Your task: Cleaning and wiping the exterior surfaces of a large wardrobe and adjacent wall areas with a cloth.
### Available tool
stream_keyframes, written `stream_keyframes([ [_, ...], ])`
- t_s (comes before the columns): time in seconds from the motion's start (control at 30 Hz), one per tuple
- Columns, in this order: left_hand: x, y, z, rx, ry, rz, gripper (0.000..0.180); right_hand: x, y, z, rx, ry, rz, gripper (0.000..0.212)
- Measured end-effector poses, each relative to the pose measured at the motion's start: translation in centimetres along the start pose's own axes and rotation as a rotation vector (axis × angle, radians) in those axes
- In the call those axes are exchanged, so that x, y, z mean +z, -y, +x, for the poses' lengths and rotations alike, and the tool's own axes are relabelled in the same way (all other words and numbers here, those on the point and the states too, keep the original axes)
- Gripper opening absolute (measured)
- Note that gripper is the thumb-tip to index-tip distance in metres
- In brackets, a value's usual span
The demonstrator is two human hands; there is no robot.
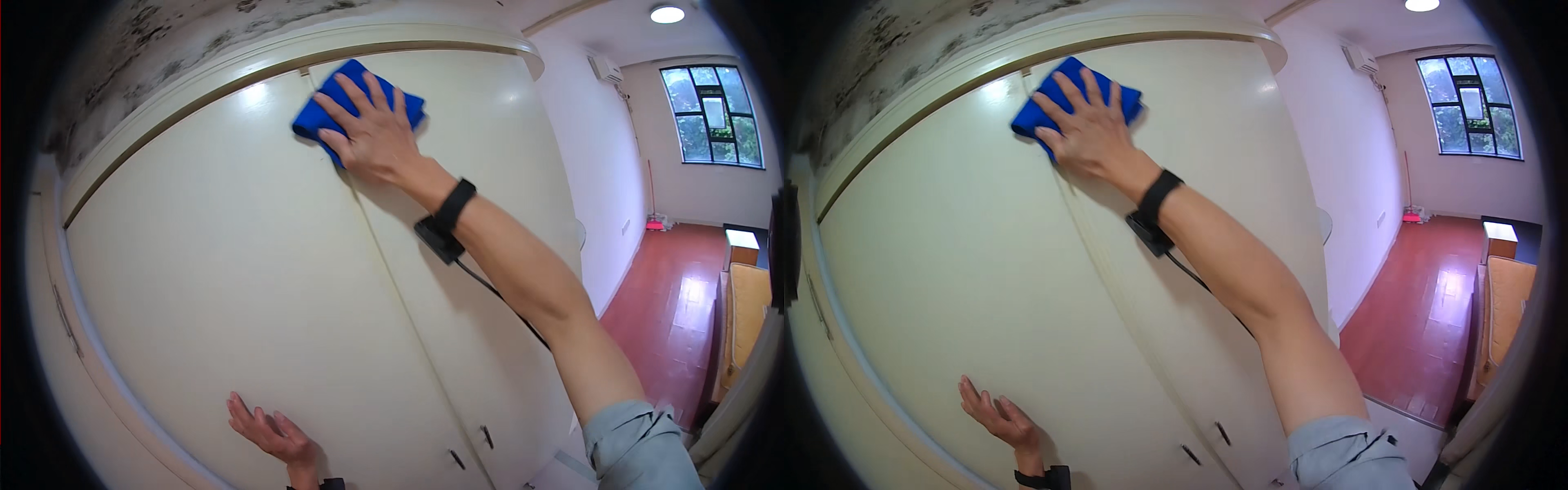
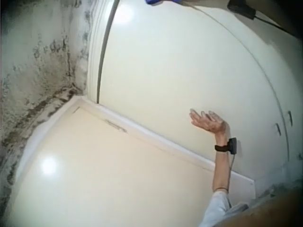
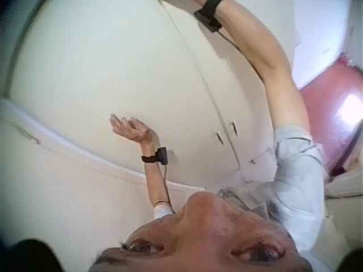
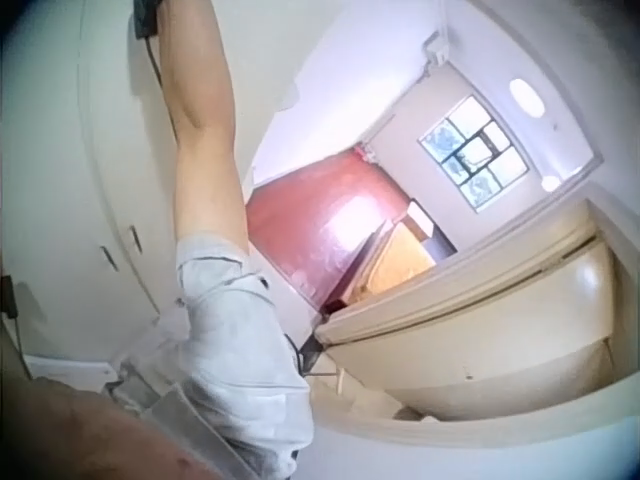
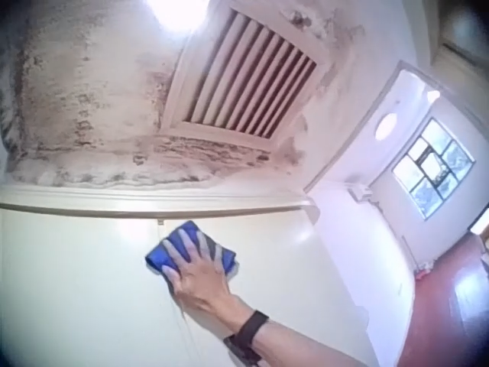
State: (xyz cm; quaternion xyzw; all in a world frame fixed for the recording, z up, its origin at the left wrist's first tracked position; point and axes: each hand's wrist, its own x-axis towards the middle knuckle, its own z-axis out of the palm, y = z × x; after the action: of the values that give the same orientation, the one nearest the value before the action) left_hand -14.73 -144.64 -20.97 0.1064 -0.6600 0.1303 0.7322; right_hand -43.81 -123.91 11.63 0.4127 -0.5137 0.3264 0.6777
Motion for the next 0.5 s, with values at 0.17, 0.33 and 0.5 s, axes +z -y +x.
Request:
stream_keyframes([
  [0.17,4.2,-5.5,0.3,0.028,0.042,0.07,0.037,1.3,-1.1,3.6,-0.041,-0.022,0.073,0.058],
  [0.33,5.8,-8.1,1.4,0.065,0.001,0.101,0.032,0.9,-4.7,3.4,0.032,-0.056,0.103,0.061],
  [0.5,5.4,-9.5,1.8,-0.093,-0.03,0.096,0.037,-1.4,-15.1,2.1,0.118,-0.053,0.015,0.06],
])
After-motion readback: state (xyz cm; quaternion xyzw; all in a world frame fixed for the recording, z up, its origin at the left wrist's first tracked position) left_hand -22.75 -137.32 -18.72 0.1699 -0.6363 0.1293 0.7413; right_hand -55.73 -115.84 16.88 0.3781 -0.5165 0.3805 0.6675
